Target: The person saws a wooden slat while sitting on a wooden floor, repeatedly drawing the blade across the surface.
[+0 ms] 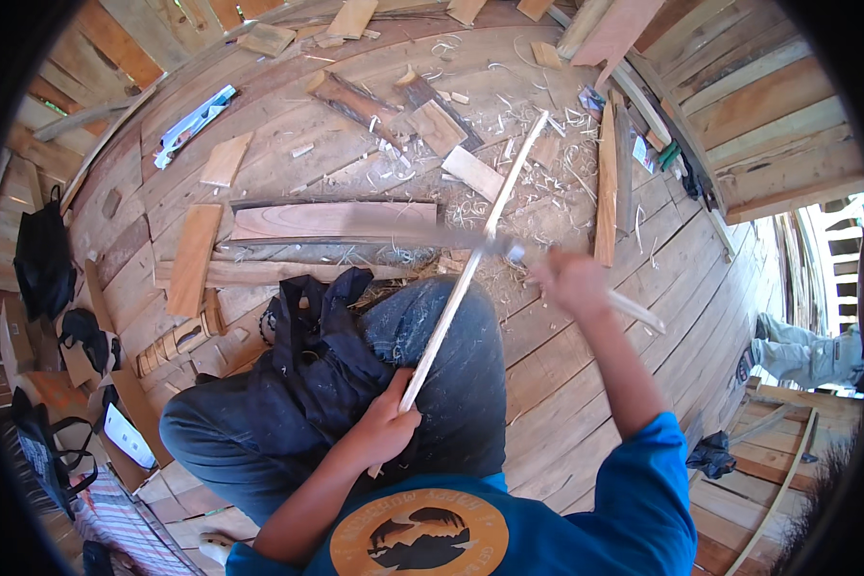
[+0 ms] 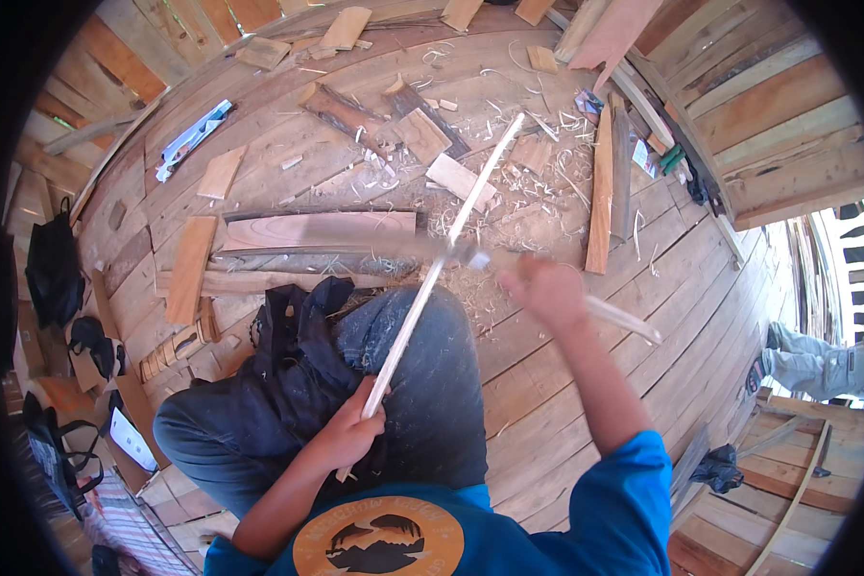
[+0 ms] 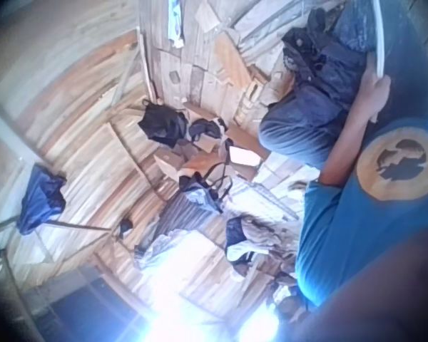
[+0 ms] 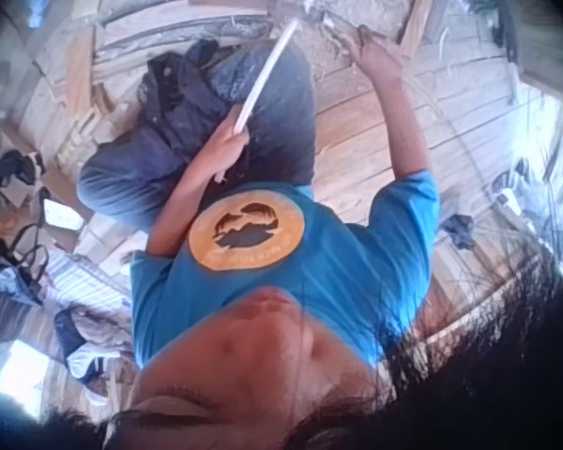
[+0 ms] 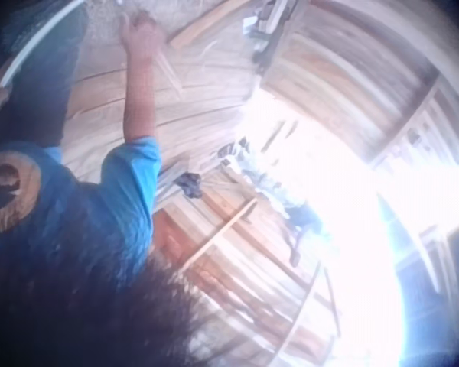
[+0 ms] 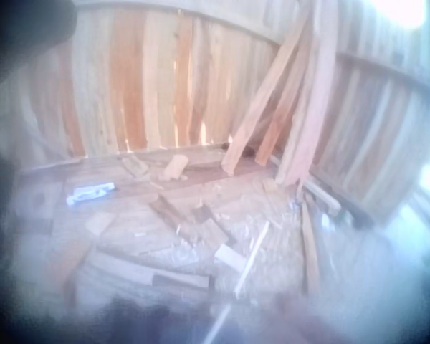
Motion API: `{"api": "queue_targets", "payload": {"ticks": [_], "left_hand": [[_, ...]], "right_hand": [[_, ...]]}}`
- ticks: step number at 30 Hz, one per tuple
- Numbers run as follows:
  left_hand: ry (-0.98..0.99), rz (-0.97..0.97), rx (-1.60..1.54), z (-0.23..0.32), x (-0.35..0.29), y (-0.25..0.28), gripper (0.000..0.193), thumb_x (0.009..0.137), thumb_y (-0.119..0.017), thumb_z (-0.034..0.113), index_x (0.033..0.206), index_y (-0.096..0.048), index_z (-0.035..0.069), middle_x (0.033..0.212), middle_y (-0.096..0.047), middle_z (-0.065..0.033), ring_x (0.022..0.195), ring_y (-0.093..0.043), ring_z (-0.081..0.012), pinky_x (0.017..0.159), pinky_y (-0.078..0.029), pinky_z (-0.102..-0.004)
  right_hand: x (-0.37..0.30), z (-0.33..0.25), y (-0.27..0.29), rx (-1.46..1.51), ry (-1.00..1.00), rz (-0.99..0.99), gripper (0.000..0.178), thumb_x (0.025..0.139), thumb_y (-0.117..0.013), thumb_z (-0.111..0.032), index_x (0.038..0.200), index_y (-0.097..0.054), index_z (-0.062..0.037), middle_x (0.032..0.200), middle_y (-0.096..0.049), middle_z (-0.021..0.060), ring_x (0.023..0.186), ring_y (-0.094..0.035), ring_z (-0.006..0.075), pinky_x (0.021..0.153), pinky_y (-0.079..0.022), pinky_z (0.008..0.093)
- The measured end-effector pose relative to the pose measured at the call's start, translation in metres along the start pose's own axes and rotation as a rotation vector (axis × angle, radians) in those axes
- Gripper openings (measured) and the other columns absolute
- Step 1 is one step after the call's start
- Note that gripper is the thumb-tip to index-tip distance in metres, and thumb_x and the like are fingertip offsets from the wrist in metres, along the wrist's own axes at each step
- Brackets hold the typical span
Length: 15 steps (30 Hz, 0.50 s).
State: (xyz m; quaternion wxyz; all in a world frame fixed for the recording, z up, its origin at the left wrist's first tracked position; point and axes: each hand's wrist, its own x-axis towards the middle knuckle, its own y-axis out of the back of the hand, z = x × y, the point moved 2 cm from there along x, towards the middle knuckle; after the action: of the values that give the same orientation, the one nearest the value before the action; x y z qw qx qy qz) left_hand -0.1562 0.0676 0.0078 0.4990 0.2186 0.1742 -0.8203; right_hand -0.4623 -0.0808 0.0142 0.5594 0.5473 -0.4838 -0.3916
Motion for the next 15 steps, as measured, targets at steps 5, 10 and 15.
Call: {"api": "queue_targets", "payload": {"ticks": [5, 10, 15], "left_hand": [[0.115, -0.047, -0.089, 0.001, 0.004, 0.005, 0.039, 0.080, -0.047, -0.002, 0.117, -0.044, 0.007, 0.074, -0.043, 0.0000, 0.065, -0.043, -0.0098, 0.058, -0.038, -0.0264], [0.027, -0.044, -0.045, -0.002, 0.005, 0.005, 0.040, 0.081, -0.047, -0.001, 0.120, -0.043, 0.009, 0.075, -0.043, 0.0001, 0.063, -0.044, -0.0095, 0.056, -0.039, -0.0264], [0.095, -0.088, -0.057, 0.007, 0.008, 0.008, 0.042, 0.080, -0.047, -0.001, 0.121, -0.043, 0.010, 0.077, -0.044, 0.0000, 0.064, -0.044, -0.0093, 0.056, -0.039, -0.0259]], "right_hand": [[0.010, -0.008, 0.005, 0.015, 0.046, -0.087, 0.055, 0.088, -0.050, -0.059, 0.074, -0.056, -0.0063, 0.058, -0.059, 0.0120, 0.053, -0.062, 0.0303, 0.050, -0.050, 0.0426], [-0.001, -0.035, 0.012, 0.013, 0.138, -0.112, 0.055, 0.089, -0.048, -0.059, 0.074, -0.055, -0.0066, 0.057, -0.058, 0.0114, 0.051, -0.061, 0.0298, 0.049, -0.050, 0.0417], [0.024, 0.016, 0.013, -0.073, 0.058, -0.043, 0.056, 0.089, -0.047, -0.060, 0.075, -0.056, -0.0067, 0.054, -0.057, 0.0103, 0.049, -0.060, 0.0299, 0.048, -0.050, 0.0411]]}}
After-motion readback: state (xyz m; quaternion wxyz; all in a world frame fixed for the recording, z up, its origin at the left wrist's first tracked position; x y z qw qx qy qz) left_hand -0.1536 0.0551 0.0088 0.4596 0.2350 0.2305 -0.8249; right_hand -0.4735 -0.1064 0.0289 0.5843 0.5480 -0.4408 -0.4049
